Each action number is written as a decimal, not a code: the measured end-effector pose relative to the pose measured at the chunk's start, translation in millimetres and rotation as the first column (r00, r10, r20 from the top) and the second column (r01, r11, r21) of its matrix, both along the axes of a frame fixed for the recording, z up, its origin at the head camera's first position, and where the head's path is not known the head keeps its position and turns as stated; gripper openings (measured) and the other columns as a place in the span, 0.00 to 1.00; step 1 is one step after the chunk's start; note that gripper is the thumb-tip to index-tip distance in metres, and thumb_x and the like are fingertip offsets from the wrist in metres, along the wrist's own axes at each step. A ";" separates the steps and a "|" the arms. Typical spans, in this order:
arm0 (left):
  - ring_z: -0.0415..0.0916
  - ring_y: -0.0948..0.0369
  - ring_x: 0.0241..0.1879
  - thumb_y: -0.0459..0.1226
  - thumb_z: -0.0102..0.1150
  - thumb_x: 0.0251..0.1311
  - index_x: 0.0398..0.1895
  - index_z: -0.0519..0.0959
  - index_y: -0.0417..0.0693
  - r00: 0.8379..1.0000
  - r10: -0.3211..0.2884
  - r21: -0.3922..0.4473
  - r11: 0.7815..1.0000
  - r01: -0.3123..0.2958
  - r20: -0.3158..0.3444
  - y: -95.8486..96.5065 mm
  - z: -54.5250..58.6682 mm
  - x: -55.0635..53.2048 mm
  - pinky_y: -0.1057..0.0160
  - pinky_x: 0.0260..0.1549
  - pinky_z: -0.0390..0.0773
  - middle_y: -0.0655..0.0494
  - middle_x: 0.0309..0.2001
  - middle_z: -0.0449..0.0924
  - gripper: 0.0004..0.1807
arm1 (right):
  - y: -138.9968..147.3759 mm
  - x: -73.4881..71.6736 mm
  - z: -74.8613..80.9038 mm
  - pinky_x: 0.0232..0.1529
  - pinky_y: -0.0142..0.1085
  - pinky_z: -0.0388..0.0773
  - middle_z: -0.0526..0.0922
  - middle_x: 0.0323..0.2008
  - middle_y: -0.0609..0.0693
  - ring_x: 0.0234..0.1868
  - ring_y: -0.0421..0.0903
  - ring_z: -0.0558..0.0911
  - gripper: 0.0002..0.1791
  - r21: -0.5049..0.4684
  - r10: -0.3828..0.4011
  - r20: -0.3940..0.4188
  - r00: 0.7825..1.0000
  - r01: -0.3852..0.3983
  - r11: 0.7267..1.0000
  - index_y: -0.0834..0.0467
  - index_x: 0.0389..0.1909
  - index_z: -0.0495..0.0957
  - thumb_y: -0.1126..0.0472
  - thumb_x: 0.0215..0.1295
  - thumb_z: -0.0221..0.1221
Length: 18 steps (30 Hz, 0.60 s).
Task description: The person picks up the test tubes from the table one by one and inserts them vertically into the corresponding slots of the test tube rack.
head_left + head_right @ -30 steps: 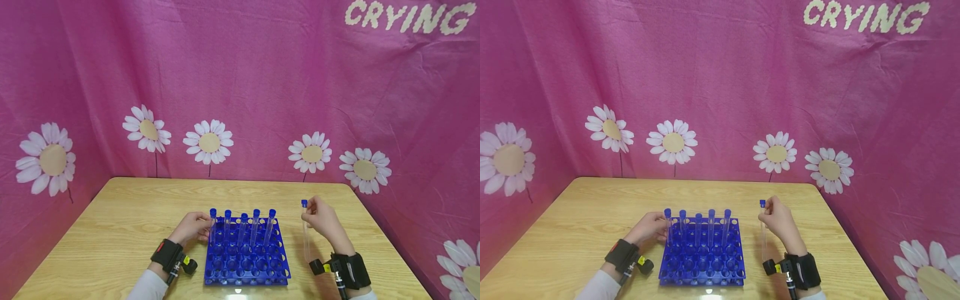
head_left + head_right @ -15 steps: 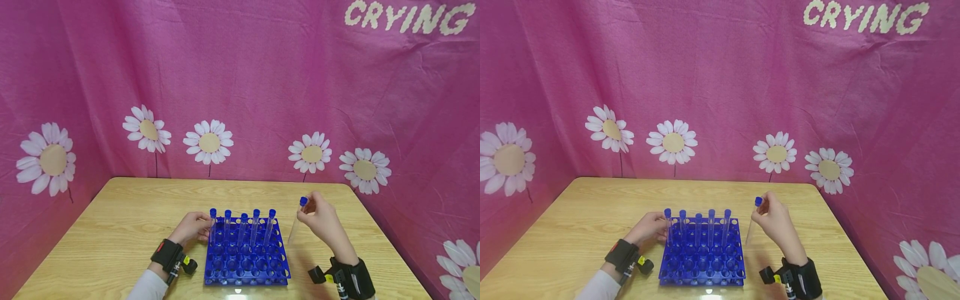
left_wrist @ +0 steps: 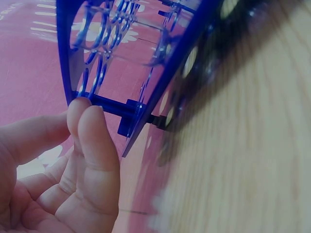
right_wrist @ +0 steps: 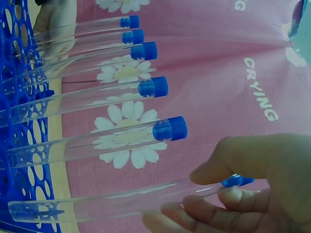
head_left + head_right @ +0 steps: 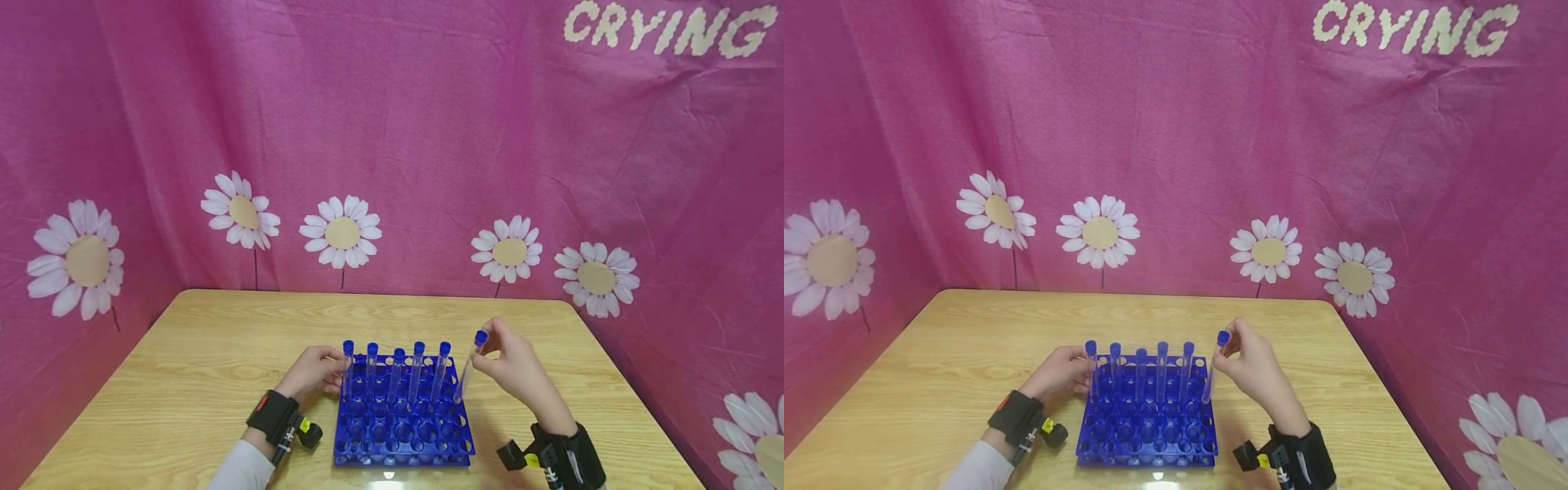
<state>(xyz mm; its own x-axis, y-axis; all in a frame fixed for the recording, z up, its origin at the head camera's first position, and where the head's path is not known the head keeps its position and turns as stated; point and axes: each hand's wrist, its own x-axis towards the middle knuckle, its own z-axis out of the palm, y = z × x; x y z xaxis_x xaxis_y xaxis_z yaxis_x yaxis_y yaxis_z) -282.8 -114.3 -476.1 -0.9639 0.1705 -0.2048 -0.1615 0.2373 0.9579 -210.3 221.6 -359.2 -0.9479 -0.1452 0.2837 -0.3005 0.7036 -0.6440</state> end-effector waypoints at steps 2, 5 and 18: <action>0.77 0.62 0.22 0.36 0.58 0.65 0.45 0.77 0.35 1.000 0.000 -0.001 1.000 0.000 -0.003 0.3 -0.5 0.0 0.63 0.23 0.83 0.52 0.26 0.79 0.12 | 0.0 -0.3 -1.2 0.31 0.34 0.74 0.82 0.31 0.51 0.37 0.46 0.81 0.14 0.013 0.015 0.004 1.000 -0.015 1.000 0.60 0.38 0.69 0.68 0.56 0.65; 0.77 0.62 0.21 0.36 0.58 0.65 0.45 0.77 0.34 1.000 0.001 -0.001 1.000 -0.001 -0.007 0.8 -1.1 -0.3 0.63 0.23 0.83 0.52 0.25 0.79 0.12 | 0.5 -0.6 -2.3 0.31 0.34 0.75 0.82 0.32 0.51 0.36 0.45 0.82 0.14 0.030 0.032 0.021 0.999 -0.033 0.999 0.60 0.37 0.70 0.68 0.56 0.66; 0.77 0.61 0.22 0.36 0.59 0.65 0.44 0.77 0.35 1.000 0.005 -0.009 1.000 -0.005 0.001 0.8 0.0 -0.2 0.63 0.23 0.83 0.52 0.25 0.79 0.12 | 1.5 -3.5 -6.0 0.29 0.31 0.77 0.82 0.30 0.51 0.33 0.43 0.81 0.14 0.055 0.103 0.094 0.990 -0.108 0.993 0.60 0.36 0.69 0.69 0.56 0.66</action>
<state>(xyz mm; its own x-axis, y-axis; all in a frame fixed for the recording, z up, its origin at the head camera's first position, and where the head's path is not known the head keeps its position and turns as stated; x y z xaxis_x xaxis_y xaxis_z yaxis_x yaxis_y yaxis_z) -283.1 -113.5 -476.1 -0.9644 0.1641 -0.2073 -0.1637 0.2448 0.9556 -213.8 223.1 -365.1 -0.9477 -0.2601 0.1851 -0.3176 0.7093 -0.6293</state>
